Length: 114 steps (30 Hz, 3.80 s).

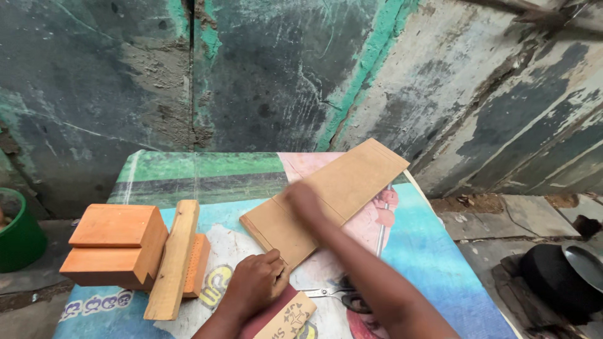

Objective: The person marks lines on a wooden board with a pencil and then rubs the board surface repeatedly with a piece of sandpaper. They move several wooden blocks on the table and continue rubbing different sections of the long board.

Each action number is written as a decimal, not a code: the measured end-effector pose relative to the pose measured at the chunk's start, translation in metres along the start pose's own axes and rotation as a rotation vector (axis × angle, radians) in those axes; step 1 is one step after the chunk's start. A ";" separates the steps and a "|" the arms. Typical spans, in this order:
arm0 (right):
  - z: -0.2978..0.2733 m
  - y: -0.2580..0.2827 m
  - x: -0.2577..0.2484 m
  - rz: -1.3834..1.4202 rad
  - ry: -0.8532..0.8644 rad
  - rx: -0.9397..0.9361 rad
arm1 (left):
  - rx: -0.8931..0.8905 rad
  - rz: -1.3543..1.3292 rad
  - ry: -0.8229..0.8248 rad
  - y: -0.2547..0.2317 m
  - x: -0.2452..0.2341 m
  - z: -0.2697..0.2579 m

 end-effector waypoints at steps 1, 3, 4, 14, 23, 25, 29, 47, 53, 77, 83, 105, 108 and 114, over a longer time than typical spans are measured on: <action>-0.007 0.041 0.012 -0.008 0.057 -0.165 | 0.001 0.001 0.001 0.000 0.000 0.001; -0.023 0.095 0.009 -0.011 0.118 -0.329 | -0.011 -0.011 0.009 0.000 0.002 0.001; -0.022 0.102 0.008 0.004 0.179 -0.278 | -0.016 -0.012 0.012 0.001 0.002 0.001; 0.003 0.091 -0.001 -0.121 0.087 -0.156 | 0.006 -0.023 0.005 0.001 0.001 0.000; 0.010 0.004 -0.041 -0.035 -0.018 0.135 | 0.031 -0.012 -0.011 -0.003 -0.003 -0.004; 0.004 0.015 -0.033 -0.055 0.031 0.150 | 0.022 -0.019 0.007 -0.003 -0.002 -0.003; -0.035 0.108 -0.013 -0.025 0.258 -0.120 | 0.015 -0.010 0.000 -0.003 -0.001 -0.001; -0.066 0.042 -0.031 -0.250 0.237 -0.219 | 0.025 0.016 -0.142 -0.013 -0.019 -0.003; -0.055 -0.045 -0.062 -0.228 0.140 0.065 | -0.011 0.029 -0.071 -0.007 -0.008 -0.002; -0.116 -0.037 -0.121 -0.262 0.227 0.275 | -0.037 0.029 -0.022 -0.007 -0.004 0.000; -0.144 0.026 -0.094 0.001 0.179 -0.007 | -0.053 0.017 -0.019 -0.007 -0.004 0.001; -0.118 -0.171 -0.173 -0.394 0.115 0.602 | -0.068 0.011 0.011 0.001 0.003 0.003; -0.112 -0.166 -0.145 -0.311 0.059 0.326 | -0.077 0.039 -0.018 0.002 0.003 0.003; -0.139 -0.107 -0.057 -0.075 0.224 0.040 | -0.089 0.037 -0.011 0.005 0.005 0.006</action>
Point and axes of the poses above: each hand's wrist, its own z-axis towards the middle knuckle, its own x-axis out of the palm, y = z × x, the point moved 7 cm from there along z, towards the middle knuckle, and after that the axes turned 8 degrees about y, right-handed, at the moved point
